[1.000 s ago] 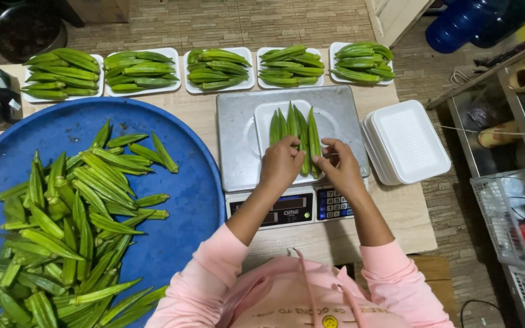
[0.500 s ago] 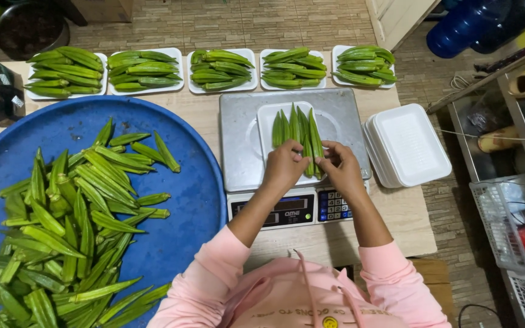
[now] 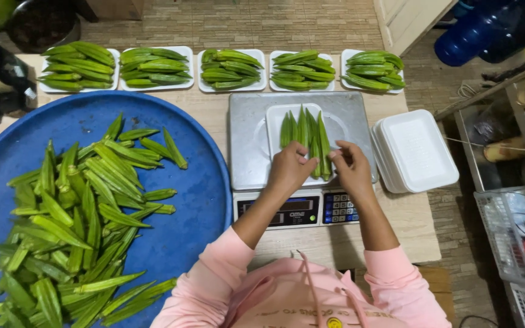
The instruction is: Picking okra pods from a large basin and arranging them on styrofoam trays on a scale for packaging.
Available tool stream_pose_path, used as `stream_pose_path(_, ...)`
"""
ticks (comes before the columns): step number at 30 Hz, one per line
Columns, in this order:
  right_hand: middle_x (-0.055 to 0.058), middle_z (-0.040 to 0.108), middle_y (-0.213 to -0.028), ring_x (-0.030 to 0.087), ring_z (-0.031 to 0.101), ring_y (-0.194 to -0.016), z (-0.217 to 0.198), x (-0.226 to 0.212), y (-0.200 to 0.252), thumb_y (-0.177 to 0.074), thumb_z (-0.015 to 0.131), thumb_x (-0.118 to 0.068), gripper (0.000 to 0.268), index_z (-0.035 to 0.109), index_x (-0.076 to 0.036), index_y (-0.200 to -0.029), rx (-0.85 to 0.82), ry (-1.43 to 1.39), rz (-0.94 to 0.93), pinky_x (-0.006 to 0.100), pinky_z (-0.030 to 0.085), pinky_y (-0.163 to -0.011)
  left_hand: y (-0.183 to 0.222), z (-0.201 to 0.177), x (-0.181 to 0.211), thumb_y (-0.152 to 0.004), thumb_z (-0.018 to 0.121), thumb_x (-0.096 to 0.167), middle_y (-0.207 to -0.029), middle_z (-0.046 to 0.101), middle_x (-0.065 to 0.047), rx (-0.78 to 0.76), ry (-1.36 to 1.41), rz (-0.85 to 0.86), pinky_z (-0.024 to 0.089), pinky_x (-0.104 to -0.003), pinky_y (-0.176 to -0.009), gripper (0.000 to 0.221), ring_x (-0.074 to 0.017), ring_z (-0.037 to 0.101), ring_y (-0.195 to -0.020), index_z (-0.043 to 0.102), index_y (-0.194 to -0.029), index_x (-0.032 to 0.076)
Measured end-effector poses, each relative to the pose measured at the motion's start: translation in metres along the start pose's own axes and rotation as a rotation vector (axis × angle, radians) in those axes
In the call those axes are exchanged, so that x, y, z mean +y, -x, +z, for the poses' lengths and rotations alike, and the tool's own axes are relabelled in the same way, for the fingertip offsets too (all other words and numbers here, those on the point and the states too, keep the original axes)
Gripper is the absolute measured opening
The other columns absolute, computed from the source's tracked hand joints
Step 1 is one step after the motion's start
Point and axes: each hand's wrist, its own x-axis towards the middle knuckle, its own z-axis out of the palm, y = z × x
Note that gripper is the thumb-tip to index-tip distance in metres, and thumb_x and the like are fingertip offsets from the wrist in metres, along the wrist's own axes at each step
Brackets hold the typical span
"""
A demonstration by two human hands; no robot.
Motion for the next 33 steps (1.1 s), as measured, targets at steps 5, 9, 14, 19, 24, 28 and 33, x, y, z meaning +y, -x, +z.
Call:
stream_pose_path(5, 0.015, 0.063, -0.106, 0.026, 0.062, -0.094, -0.01, 0.003, 0.007, -0.099, 0.077, -0.011, 0.024, 0.063, -0.006, -0.118, 0.127, -0.006, -0.158, 0.038, 0.058, -0.078, 0.025, -0.024, 0.001, -0.083, 0.079, 0.027, -0.086, 0.077, -0.012, 0.173, 0.082, 0.04, 0.062, -0.042, -0.076, 0.024, -0.0295, 0.077, -0.085, 0.068, -0.093, 0.009)
stream_pose_path(9, 0.006, 0.055, -0.103, 0.018, 0.06, -0.098, -0.013, -0.013, 0.025, -0.103, 0.079, -0.005, 0.025, 0.054, -0.007, -0.101, 0.113, -0.024, -0.257, 0.029, 0.053, -0.085, 0.019, -0.069, -0.059, -0.087, 0.078, 0.019, -0.079, 0.075, -0.014, 0.548, 0.018, 0.173, 0.06, -0.046, -0.07, 0.01, -0.0368, 0.074, -0.083, 0.071, -0.083, 0.012)
stream_pose_path(14, 0.007, 0.056, -0.101, 0.017, 0.062, -0.094, 0.026, -0.046, 0.056, -0.1, 0.076, -0.001, 0.015, 0.062, -0.005, -0.106, -0.055, -0.041, -0.302, 0.029, 0.054, -0.082, 0.007, -0.179, -0.159, -0.083, 0.079, 0.011, -0.114, 0.063, -0.014, 0.713, -0.496, -0.022, 0.055, -0.052, -0.091, 0.036, -0.0408, 0.063, -0.108, 0.065, -0.116, 0.013)
stream_pose_path(19, 0.01, 0.061, -0.099, 0.023, 0.064, -0.089, 0.065, -0.073, 0.085, -0.096, 0.075, -0.001, 0.025, 0.07, -0.004, -0.12, -0.208, -0.034, -0.369, 0.033, 0.056, -0.077, -0.014, -0.219, -0.222, -0.085, 0.075, 0.001, -0.149, 0.051, -0.011, 0.506, -0.866, -0.023, 0.045, -0.052, -0.102, 0.04, -0.0397, 0.043, -0.137, 0.071, -0.123, 0.012)
stream_pose_path(24, 0.01, 0.063, -0.097, 0.023, 0.067, -0.087, 0.09, -0.08, 0.084, -0.094, 0.072, 0.001, 0.027, 0.072, -0.004, -0.121, -0.341, -0.04, -0.38, 0.035, 0.06, -0.073, 0.004, -0.222, -0.171, -0.101, 0.066, 0.037, -0.109, 0.069, -0.012, 0.762, -0.751, 0.201, 0.042, -0.044, -0.092, 0.031, -0.0318, 0.057, -0.109, 0.074, -0.109, 0.008)
stream_pose_path(28, 0.012, 0.066, -0.103, 0.026, 0.069, -0.089, 0.123, -0.092, 0.066, -0.096, 0.073, -0.006, 0.026, 0.072, -0.006, -0.121, -0.399, -0.016, -0.377, 0.036, 0.06, -0.071, 0.024, -0.228, -0.121, -0.094, 0.072, 0.036, -0.099, 0.07, -0.002, 0.664, -0.682, 0.33, 0.051, -0.04, -0.092, 0.03, -0.0268, 0.068, -0.096, 0.071, -0.12, 0.023)
stream_pose_path(33, 0.021, 0.069, -0.114, 0.024, 0.068, -0.081, 0.161, -0.116, 0.06, -0.092, 0.077, -0.012, 0.049, 0.064, -0.006, -0.138, -0.628, -0.109, -0.181, 0.038, 0.062, -0.068, 0.049, -0.215, -0.081, -0.084, 0.082, 0.035, -0.078, 0.076, -0.008, 0.236, 0.028, 0.132, 0.058, -0.031, -0.066, 0.026, -0.0193, 0.075, -0.073, 0.075, -0.096, 0.014)
